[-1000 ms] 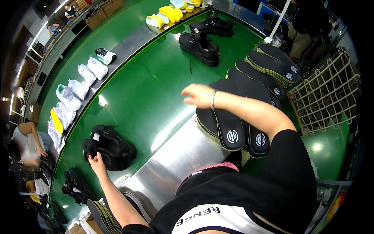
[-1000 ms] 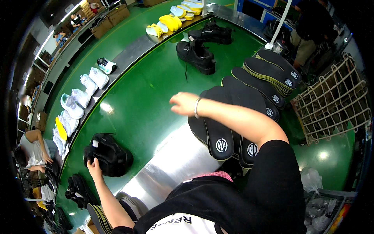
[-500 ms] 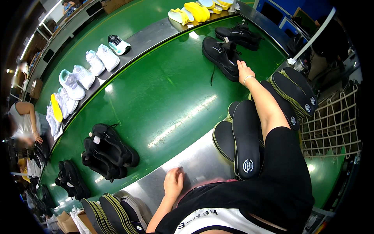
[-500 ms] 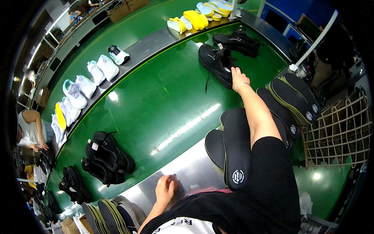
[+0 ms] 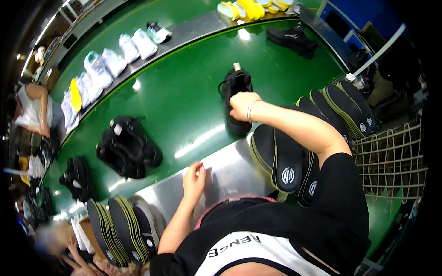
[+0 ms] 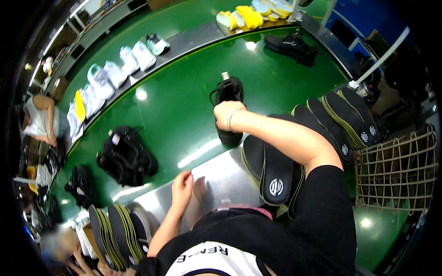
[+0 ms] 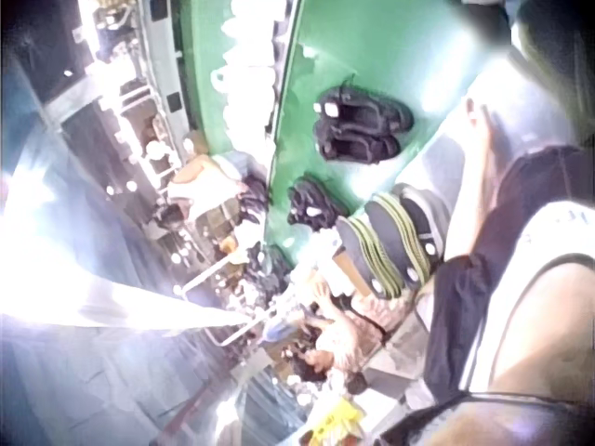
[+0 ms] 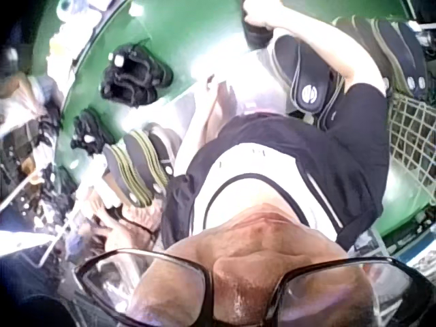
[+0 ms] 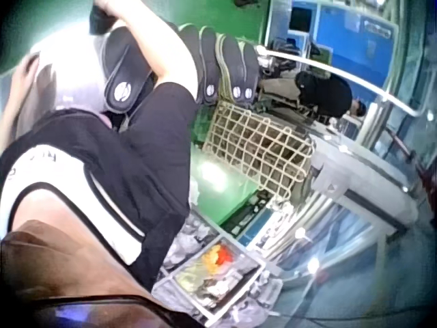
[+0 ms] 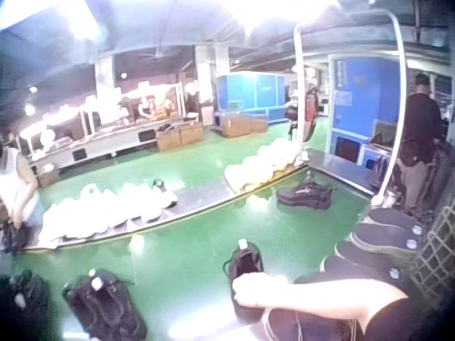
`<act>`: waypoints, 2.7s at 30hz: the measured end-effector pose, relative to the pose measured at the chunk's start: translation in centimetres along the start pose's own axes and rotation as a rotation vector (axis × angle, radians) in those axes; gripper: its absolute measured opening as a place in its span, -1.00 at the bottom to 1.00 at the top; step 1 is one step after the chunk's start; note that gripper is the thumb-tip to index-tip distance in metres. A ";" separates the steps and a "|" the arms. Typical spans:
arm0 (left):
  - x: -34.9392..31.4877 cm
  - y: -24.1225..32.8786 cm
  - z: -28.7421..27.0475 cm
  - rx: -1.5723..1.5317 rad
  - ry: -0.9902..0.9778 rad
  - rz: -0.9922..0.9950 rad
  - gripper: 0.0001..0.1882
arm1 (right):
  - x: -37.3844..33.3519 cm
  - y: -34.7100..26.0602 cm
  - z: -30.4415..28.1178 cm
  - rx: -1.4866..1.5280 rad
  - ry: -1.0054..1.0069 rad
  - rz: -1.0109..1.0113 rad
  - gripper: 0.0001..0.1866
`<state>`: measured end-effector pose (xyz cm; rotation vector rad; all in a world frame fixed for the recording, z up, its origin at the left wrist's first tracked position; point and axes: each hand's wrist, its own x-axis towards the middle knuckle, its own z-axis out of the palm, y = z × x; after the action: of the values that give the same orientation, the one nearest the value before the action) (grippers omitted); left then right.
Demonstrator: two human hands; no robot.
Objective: The person checks tags and insoles of shoes by hand, places them on a conveyor belt, and retrieves more insoles from a cart.
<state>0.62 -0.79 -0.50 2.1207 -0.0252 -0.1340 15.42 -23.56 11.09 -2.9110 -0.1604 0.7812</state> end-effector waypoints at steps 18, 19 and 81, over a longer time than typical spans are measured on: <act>-2.8 1.5 0.4 0.307 0.217 0.408 -0.37 | -14.4 -7.3 12.1 0.227 0.276 -0.447 -0.78; -2.8 1.6 0.5 0.304 0.222 0.427 -0.38 | -14.0 -6.9 11.5 0.306 0.363 -0.410 -0.73; -3.2 0.7 -2.5 -0.277 0.097 0.192 -0.71 | -12.6 2.9 8.9 -0.144 0.361 0.572 -0.37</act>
<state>-2.26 1.15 1.68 1.8348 -0.1444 0.0767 0.25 -27.30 9.23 -3.1996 0.7006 0.2847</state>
